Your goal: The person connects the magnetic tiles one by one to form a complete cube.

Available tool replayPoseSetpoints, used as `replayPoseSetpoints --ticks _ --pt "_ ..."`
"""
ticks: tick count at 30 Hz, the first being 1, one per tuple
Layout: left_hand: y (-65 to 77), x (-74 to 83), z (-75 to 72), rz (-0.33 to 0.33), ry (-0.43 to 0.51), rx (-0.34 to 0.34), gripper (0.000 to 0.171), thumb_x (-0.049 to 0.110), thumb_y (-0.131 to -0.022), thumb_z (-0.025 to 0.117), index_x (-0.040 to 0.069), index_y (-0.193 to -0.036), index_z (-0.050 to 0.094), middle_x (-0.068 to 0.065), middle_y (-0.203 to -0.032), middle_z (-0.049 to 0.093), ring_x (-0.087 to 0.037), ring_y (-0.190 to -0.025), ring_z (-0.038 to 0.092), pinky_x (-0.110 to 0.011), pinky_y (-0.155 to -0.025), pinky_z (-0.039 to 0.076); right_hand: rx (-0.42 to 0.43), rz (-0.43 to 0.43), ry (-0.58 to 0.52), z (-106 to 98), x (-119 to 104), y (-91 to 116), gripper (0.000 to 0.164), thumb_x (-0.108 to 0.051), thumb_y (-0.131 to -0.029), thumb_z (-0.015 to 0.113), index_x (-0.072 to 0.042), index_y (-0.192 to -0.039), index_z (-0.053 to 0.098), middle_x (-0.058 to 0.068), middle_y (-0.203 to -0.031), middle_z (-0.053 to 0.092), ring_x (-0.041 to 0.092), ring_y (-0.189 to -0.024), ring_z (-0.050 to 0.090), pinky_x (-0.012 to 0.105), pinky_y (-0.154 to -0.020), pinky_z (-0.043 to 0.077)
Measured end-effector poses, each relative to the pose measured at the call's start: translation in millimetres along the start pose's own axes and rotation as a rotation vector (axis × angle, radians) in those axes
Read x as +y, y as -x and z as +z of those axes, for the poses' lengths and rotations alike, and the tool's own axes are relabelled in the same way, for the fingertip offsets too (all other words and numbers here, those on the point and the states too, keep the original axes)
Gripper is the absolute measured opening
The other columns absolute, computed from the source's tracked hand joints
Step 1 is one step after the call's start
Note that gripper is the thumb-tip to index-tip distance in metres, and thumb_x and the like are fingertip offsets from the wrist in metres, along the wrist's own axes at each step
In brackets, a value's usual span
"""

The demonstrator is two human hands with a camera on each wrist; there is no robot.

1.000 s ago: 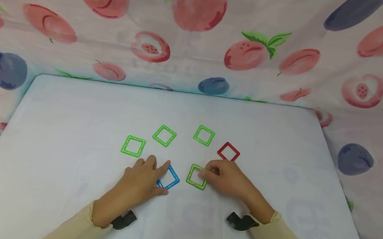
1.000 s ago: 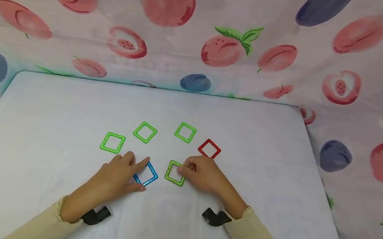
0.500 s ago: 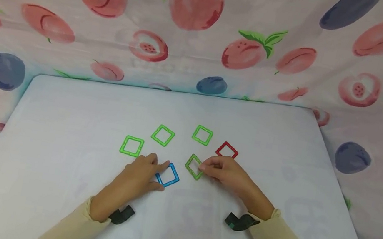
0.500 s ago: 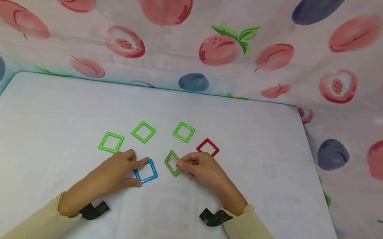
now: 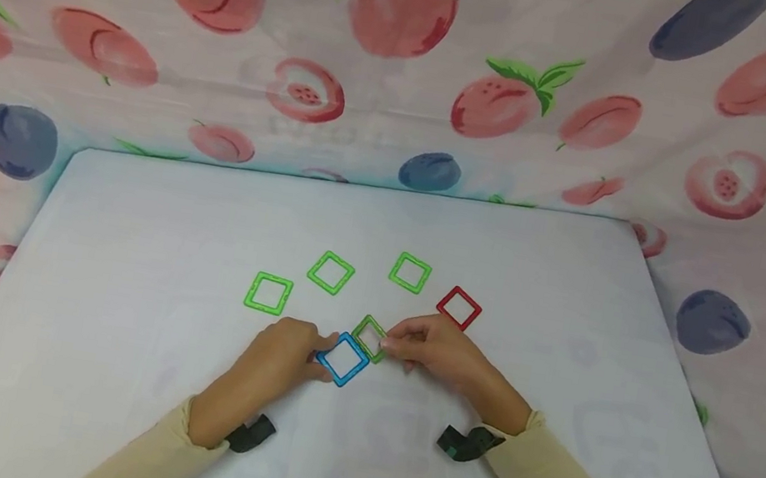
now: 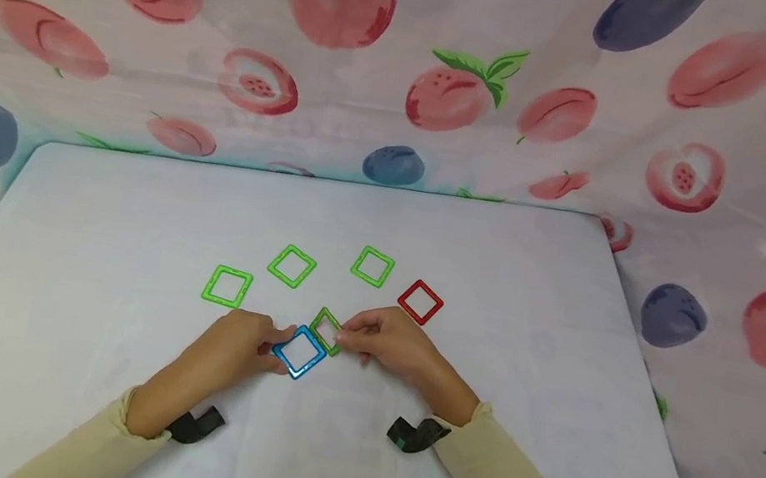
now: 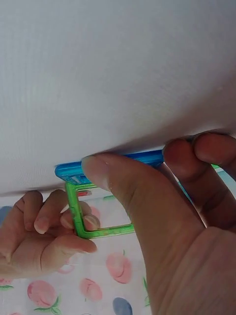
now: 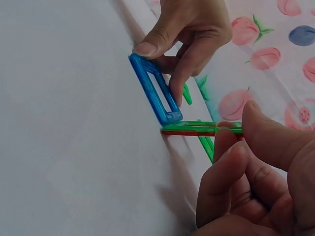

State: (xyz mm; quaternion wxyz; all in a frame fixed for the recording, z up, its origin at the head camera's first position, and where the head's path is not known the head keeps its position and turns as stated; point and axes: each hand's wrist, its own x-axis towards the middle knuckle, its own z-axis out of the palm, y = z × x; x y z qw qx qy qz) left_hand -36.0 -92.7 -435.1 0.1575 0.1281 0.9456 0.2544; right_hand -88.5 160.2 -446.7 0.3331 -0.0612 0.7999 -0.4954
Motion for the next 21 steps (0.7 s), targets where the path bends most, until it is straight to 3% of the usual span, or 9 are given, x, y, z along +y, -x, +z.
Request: replayPoseSetpoints --ticks 16,21 --pt "-1.0 4.4 1.3 -0.042 -0.017 0.006 0.054 0.025 -0.075 0.09 0.009 -0.124 0.073 -0.007 -0.074 0.069 -0.012 -0.059 0.044 -0.023 -0.053 0.033 -0.061 -0.056 0.039 4.6 -4.6 -7.7 0.023 -0.034 -0.091 0.078 -0.017 -0.106 0.082 0.0 -0.086 0.072 0.018 -0.065 0.056 0.027 -0.063 0.044" --pt "-0.1 5.0 3.9 -0.042 -0.036 0.024 0.053 0.027 -0.078 0.088 0.009 -0.126 0.072 -0.008 -0.076 0.071 -0.012 -0.062 0.045 -0.023 -0.053 0.033 -0.077 -0.064 0.064 3.7 -4.1 -8.8 0.024 -0.035 -0.095 0.073 -0.019 -0.112 0.08 0.001 -0.094 0.072 0.018 -0.067 0.056 0.027 -0.065 0.045"
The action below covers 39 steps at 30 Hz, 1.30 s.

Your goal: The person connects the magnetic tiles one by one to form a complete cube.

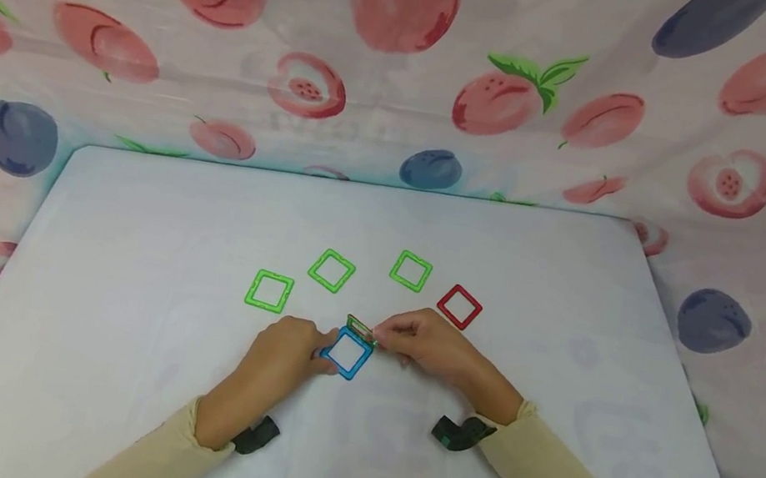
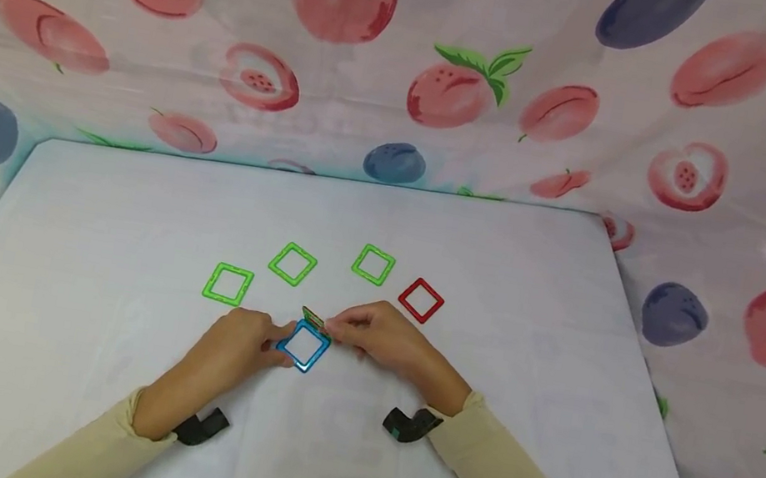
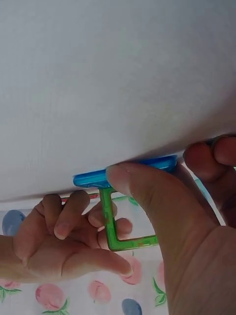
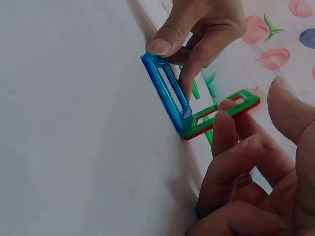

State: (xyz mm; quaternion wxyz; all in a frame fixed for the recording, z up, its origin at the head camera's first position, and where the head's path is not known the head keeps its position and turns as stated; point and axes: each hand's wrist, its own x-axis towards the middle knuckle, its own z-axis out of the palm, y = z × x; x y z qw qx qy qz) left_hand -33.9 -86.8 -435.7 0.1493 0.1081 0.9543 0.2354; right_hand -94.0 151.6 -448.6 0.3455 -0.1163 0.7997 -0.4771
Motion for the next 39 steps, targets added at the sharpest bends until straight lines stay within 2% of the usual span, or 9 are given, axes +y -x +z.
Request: replayPoseSetpoints --ticks 4,8,11,14,20,23,26,33,39 --pt "-0.3 -1.2 -0.7 0.028 0.02 0.022 0.052 0.027 -0.08 0.087 0.008 -0.126 0.072 -0.003 -0.067 0.064 -0.011 -0.059 0.044 -0.023 -0.052 0.033 0.013 -0.017 -0.001 -0.8 0.3 0.9 0.025 -0.034 -0.095 0.073 -0.018 -0.113 0.079 0.001 -0.097 0.073 0.019 -0.071 0.056 0.026 -0.064 0.046" --pt "-1.7 -7.2 -3.9 0.03 0.115 0.01 0.052 0.029 -0.085 0.084 0.007 -0.131 0.07 0.004 -0.066 0.055 -0.01 -0.06 0.046 -0.023 -0.055 0.037 0.033 -0.041 0.026 -0.2 1.9 1.6 0.023 -0.035 -0.095 0.073 -0.02 -0.112 0.08 -0.002 -0.101 0.074 0.018 -0.084 0.057 0.026 -0.068 0.047" --pt "-3.1 -11.8 -6.5 0.041 0.183 0.016 0.053 0.031 -0.091 0.078 0.009 -0.137 0.065 0.005 -0.073 0.058 -0.01 -0.066 0.05 -0.025 -0.062 0.042 0.019 -0.056 0.063 -1.8 3.2 0.8 0.021 -0.036 -0.097 0.071 -0.024 -0.112 0.079 -0.003 -0.104 0.073 0.018 -0.095 0.058 0.027 -0.073 0.049" --pt "-4.7 -15.3 -9.0 0.067 0.235 0.036 0.048 0.03 -0.098 0.07 0.013 -0.142 0.062 0.004 -0.085 0.064 -0.011 -0.075 0.054 -0.028 -0.069 0.046 -0.014 -0.077 0.108 -5.5 1.4 -2.0 0.018 -0.037 -0.099 0.068 -0.029 -0.112 0.077 -0.004 -0.101 0.071 0.019 -0.095 0.058 0.027 -0.073 0.049" --pt "-6.8 -20.1 -14.0 0.088 0.315 0.053 0.032 0.027 -0.104 0.061 0.022 -0.135 0.069 -0.002 -0.109 0.074 -0.014 -0.088 0.061 -0.034 -0.077 0.051 -0.078 -0.178 0.174 -12.1 -7.1 -12.6 0.016 -0.032 -0.103 0.063 -0.026 -0.109 0.076 -0.002 -0.1 0.07 0.019 -0.095 0.056 0.03 -0.076 0.046" --pt "-6.8 -21.7 -14.6 0.105 0.333 0.021 0.027 0.027 -0.104 0.061 0.023 -0.127 0.073 -0.001 -0.113 0.074 -0.013 -0.091 0.063 -0.036 -0.08 0.052 -0.106 -0.201 0.183 -12.8 -8.8 -16.8 0.015 -0.029 -0.103 0.063 -0.024 -0.109 0.076 -0.005 -0.103 0.071 0.017 -0.1 0.057 0.031 -0.082 0.046" --pt "-6.6 -22.8 -14.0 0.117 0.352 -0.03 0.024 0.029 -0.104 0.061 0.023 -0.121 0.076 0.003 -0.107 0.074 -0.011 -0.09 0.062 -0.035 -0.082 0.051 -0.123 -0.211 0.192 -12.4 -9.5 -18.9 0.015 -0.028 -0.103 0.063 -0.024 -0.108 0.076 -0.007 -0.106 0.071 0.017 -0.104 0.059 0.032 -0.088 0.047" --pt "-7.7 -23.7 -14.8 0.173 0.378 -0.125 0.023 0.036 -0.104 0.059 0.023 -0.109 0.078 0.007 -0.099 0.072 -0.011 -0.089 0.06 -0.032 -0.081 0.048 -0.138 -0.233 0.191 -14.8 -10.9 -19.5 0.013 -0.027 -0.101 0.066 -0.025 -0.105 0.078 -0.008 -0.103 0.072 0.016 -0.1 0.061 0.03 -0.087 0.048" --pt "-7.1 -25.1 -17.1 0.203 0.375 -0.165 0.022 0.038 -0.103 0.061 0.023 -0.106 0.077 0.01 -0.095 0.069 -0.011 -0.088 0.058 -0.03 -0.08 0.047 -0.123 -0.218 0.175 -21.5 -6.9 -15.9 0.015 -0.026 -0.101 0.066 -0.024 -0.109 0.078 -0.007 -0.108 0.074 0.015 -0.107 0.064 0.031 -0.093 0.05"
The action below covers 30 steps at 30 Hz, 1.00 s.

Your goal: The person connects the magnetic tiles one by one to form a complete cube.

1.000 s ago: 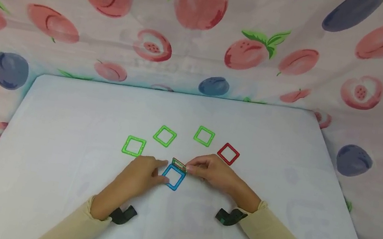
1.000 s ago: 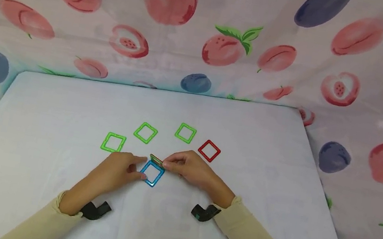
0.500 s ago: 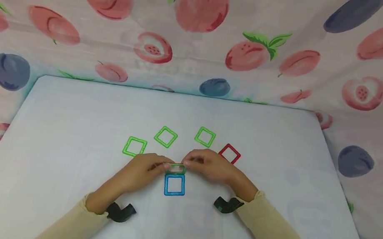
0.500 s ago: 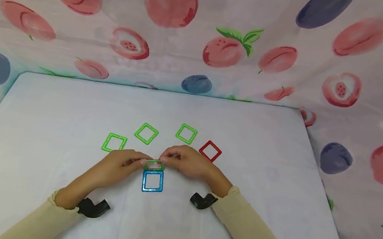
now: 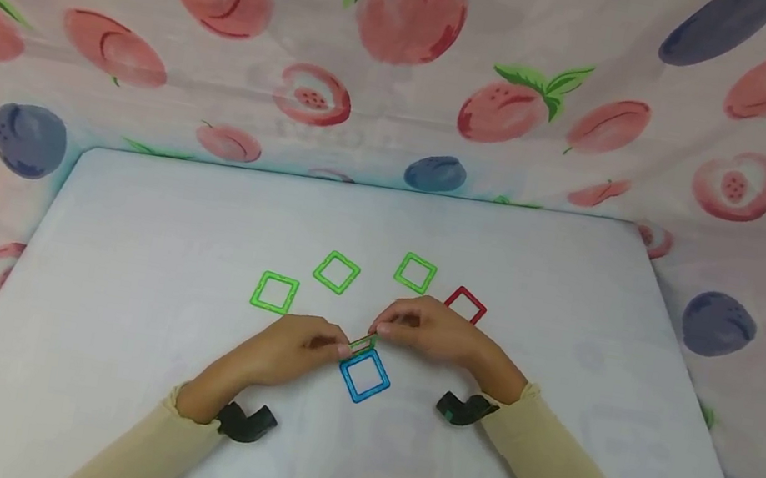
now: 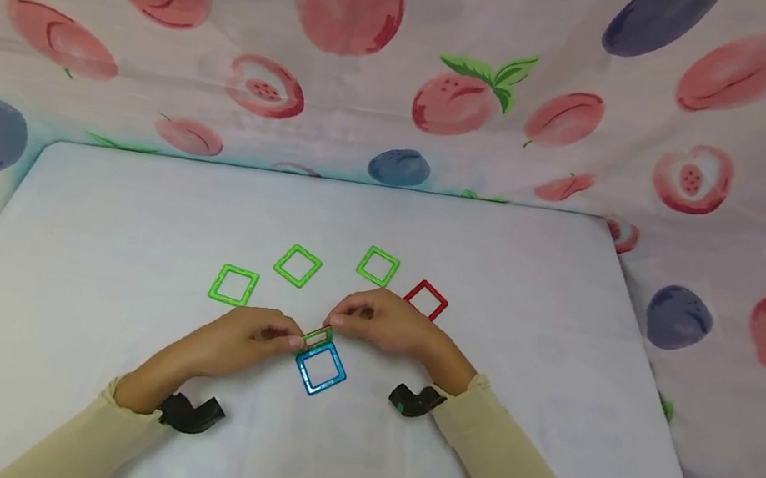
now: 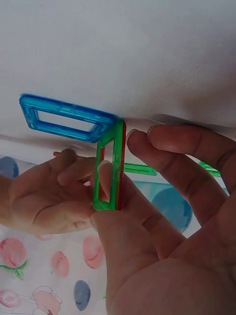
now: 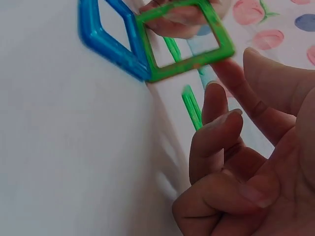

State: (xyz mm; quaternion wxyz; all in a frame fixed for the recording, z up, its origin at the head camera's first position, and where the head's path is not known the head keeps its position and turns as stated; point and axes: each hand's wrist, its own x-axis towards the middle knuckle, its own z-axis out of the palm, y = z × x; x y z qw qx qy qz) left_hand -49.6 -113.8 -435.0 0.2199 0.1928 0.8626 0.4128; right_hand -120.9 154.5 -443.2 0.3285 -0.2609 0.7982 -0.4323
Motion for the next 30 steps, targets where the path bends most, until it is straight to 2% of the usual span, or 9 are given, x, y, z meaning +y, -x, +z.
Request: replayPoseSetpoints --ticks 3,7,10,12,16,19,25,30 --pt "0.3 1.6 0.4 0.0 0.003 -0.01 0.021 0.037 -0.103 0.062 0.022 -0.106 0.076 0.009 -0.093 0.068 -0.011 -0.087 0.058 -0.03 -0.079 0.047 0.082 0.085 0.02 -9.5 2.6 11.8 0.016 -0.031 -0.101 0.067 -0.024 -0.109 0.079 -0.006 -0.109 0.075 0.016 -0.104 0.063 0.032 -0.088 0.052" --pt "0.7 3.9 0.3 -0.009 0.002 -0.015 0.018 0.037 -0.102 0.063 0.024 -0.104 0.076 0.01 -0.093 0.068 -0.011 -0.088 0.057 -0.031 -0.08 0.047 0.28 0.229 0.02 -32.2 5.4 30.1 0.026 -0.038 -0.098 0.069 -0.018 -0.112 0.078 0.001 -0.108 0.073 0.023 -0.095 0.06 0.033 -0.076 0.053" --pt "1.1 4.9 -0.2 -0.015 0.014 -0.025 0.016 0.037 -0.1 0.065 0.026 -0.102 0.076 0.011 -0.095 0.069 -0.011 -0.09 0.058 -0.033 -0.083 0.048 0.418 0.294 0.05 -51.3 11.1 42.4 0.032 -0.039 -0.098 0.069 -0.013 -0.115 0.076 0.008 -0.109 0.072 0.027 -0.098 0.059 0.035 -0.076 0.053" --pt "1.6 4.6 -0.4 -0.018 0.019 -0.028 0.015 0.038 -0.1 0.066 0.026 -0.102 0.076 0.011 -0.096 0.069 -0.011 -0.091 0.059 -0.034 -0.085 0.048 0.48 0.337 0.104 -61.7 17.1 48.7 0.034 -0.04 -0.097 0.07 -0.012 -0.116 0.074 0.009 -0.111 0.071 0.027 -0.104 0.058 0.035 -0.079 0.051" --pt "2.1 3.0 -0.6 -0.02 0.035 -0.03 0.015 0.038 -0.098 0.068 0.026 -0.102 0.076 0.011 -0.095 0.07 -0.011 -0.09 0.059 -0.032 -0.083 0.049 0.502 0.449 0.21 -72.9 31.0 55.4 0.039 -0.042 -0.093 0.073 -0.01 -0.116 0.072 0.01 -0.109 0.067 0.028 -0.104 0.056 0.034 -0.079 0.046" --pt "2.6 1.7 -0.3 -0.029 0.059 -0.041 0.016 0.039 -0.097 0.069 0.025 -0.101 0.076 0.011 -0.093 0.07 -0.011 -0.088 0.059 -0.03 -0.079 0.048 0.479 0.494 0.263 -74.9 41.6 55.4 0.04 -0.041 -0.089 0.078 -0.008 -0.11 0.072 0.01 -0.1 0.065 0.026 -0.096 0.055 0.033 -0.075 0.044" --pt "3.1 -0.6 0.9 -0.026 0.084 -0.048 0.017 0.04 -0.096 0.071 0.024 -0.099 0.075 0.009 -0.094 0.07 -0.012 -0.091 0.062 -0.033 -0.082 0.049 0.461 0.426 0.347 -71.9 50.1 50.1 0.026 -0.033 -0.088 0.078 -0.007 -0.089 0.073 0.005 -0.084 0.064 0.023 -0.083 0.055 0.031 -0.068 0.043" --pt "1.3 -1.7 0.4 -0.028 0.086 -0.05 0.017 0.04 -0.096 0.071 0.023 -0.096 0.074 0.007 -0.095 0.071 -0.013 -0.091 0.062 -0.035 -0.082 0.05 0.401 0.403 0.309 -68.3 44.1 48.1 0.023 -0.031 -0.092 0.074 -0.009 -0.088 0.073 0.004 -0.085 0.063 0.022 -0.085 0.054 0.031 -0.07 0.043"
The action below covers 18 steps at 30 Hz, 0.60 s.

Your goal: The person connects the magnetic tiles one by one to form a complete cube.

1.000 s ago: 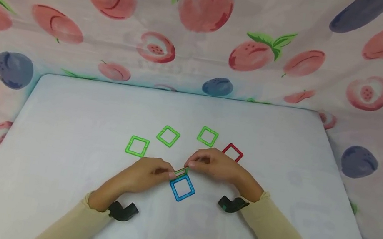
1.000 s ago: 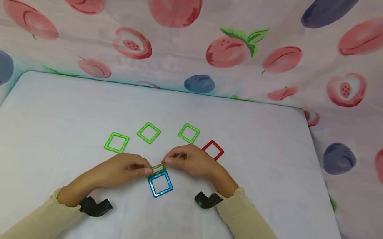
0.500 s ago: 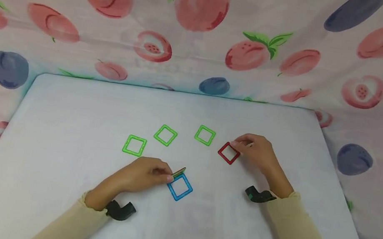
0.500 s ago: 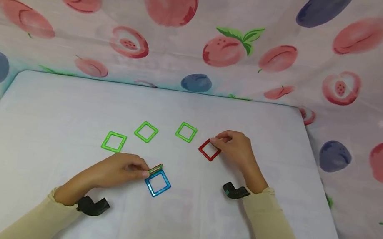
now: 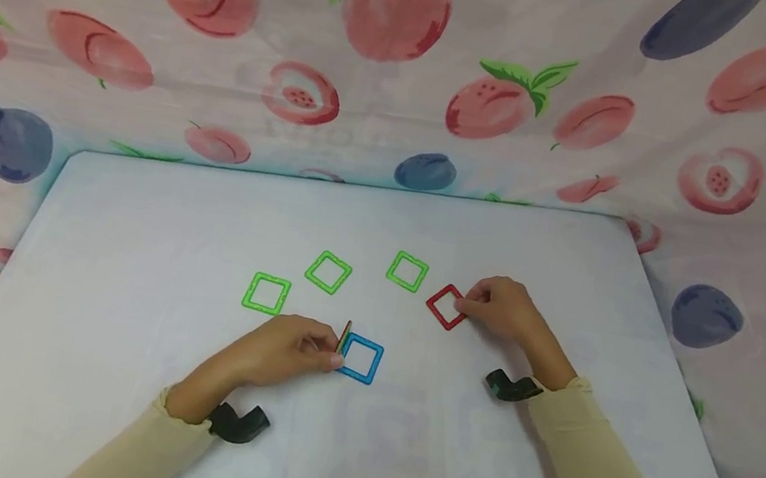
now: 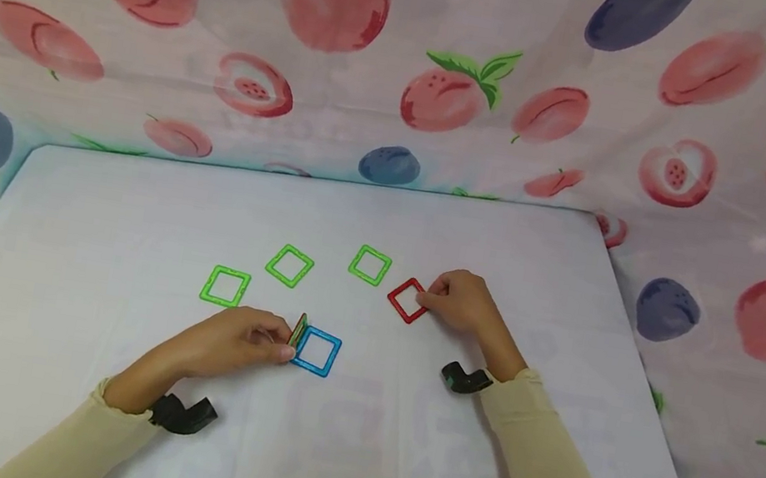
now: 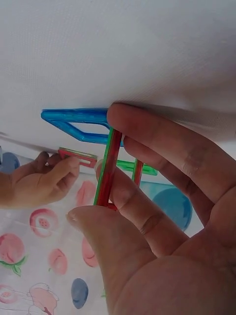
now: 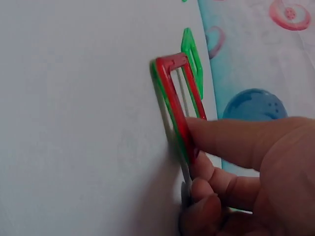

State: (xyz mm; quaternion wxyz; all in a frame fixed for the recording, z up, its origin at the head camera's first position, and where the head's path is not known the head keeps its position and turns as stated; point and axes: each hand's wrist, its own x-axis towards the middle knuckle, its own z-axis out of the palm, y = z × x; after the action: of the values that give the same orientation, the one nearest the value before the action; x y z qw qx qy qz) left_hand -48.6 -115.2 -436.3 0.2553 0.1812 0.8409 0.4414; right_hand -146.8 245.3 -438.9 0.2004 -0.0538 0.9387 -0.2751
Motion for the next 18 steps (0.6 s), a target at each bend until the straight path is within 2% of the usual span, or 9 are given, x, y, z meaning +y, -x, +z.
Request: replayPoseSetpoints --ticks 3,6,11,14,18 --pt "-0.5 -0.9 0.9 0.003 0.012 0.001 0.017 0.039 -0.096 0.071 0.023 -0.096 0.074 0.007 -0.095 0.071 -0.013 -0.09 0.062 -0.034 -0.081 0.05 -0.057 0.0 -0.063 0.5 -3.5 2.6 0.021 -0.032 -0.094 0.072 -0.011 -0.09 0.074 0.003 -0.088 0.064 0.021 -0.088 0.053 0.032 -0.074 0.042" --pt "-1.3 -1.9 2.4 0.003 0.019 0.001 0.017 0.039 -0.095 0.072 0.023 -0.096 0.075 0.008 -0.095 0.071 -0.012 -0.089 0.062 -0.033 -0.08 0.05 -0.126 0.011 -0.176 2.6 -5.4 4.4 0.023 -0.033 -0.096 0.07 -0.01 -0.095 0.075 0.003 -0.091 0.062 0.022 -0.092 0.05 0.033 -0.076 0.041" --pt "-2.5 -2.0 4.0 0.001 0.02 0.002 0.015 0.04 -0.095 0.072 0.025 -0.095 0.075 0.01 -0.094 0.071 -0.011 -0.088 0.062 -0.031 -0.079 0.049 -0.231 0.017 -0.372 8.9 -15.9 8.8 0.03 -0.036 -0.101 0.065 -0.009 -0.11 0.075 0.005 -0.086 0.053 0.023 -0.084 0.047 0.031 -0.072 0.038" --pt "-2.2 -1.7 3.2 0.0 0.015 0.004 0.016 0.04 -0.095 0.071 0.025 -0.095 0.075 0.009 -0.093 0.071 -0.011 -0.088 0.062 -0.03 -0.078 0.05 -0.272 -0.007 -0.431 16.1 -28.9 11.0 0.029 -0.033 -0.102 0.064 -0.007 -0.111 0.076 0.004 -0.082 0.051 0.021 -0.076 0.047 0.029 -0.069 0.038" --pt "-1.0 -1.8 2.1 -0.01 0.012 0.007 0.017 0.04 -0.096 0.071 0.024 -0.096 0.075 0.008 -0.094 0.071 -0.011 -0.088 0.062 -0.03 -0.077 0.05 -0.31 -0.034 -0.433 29.1 -46.6 11.9 0.024 -0.029 -0.098 0.07 -0.006 -0.104 0.078 0.0 -0.077 0.051 0.018 -0.069 0.043 0.027 -0.062 0.035"
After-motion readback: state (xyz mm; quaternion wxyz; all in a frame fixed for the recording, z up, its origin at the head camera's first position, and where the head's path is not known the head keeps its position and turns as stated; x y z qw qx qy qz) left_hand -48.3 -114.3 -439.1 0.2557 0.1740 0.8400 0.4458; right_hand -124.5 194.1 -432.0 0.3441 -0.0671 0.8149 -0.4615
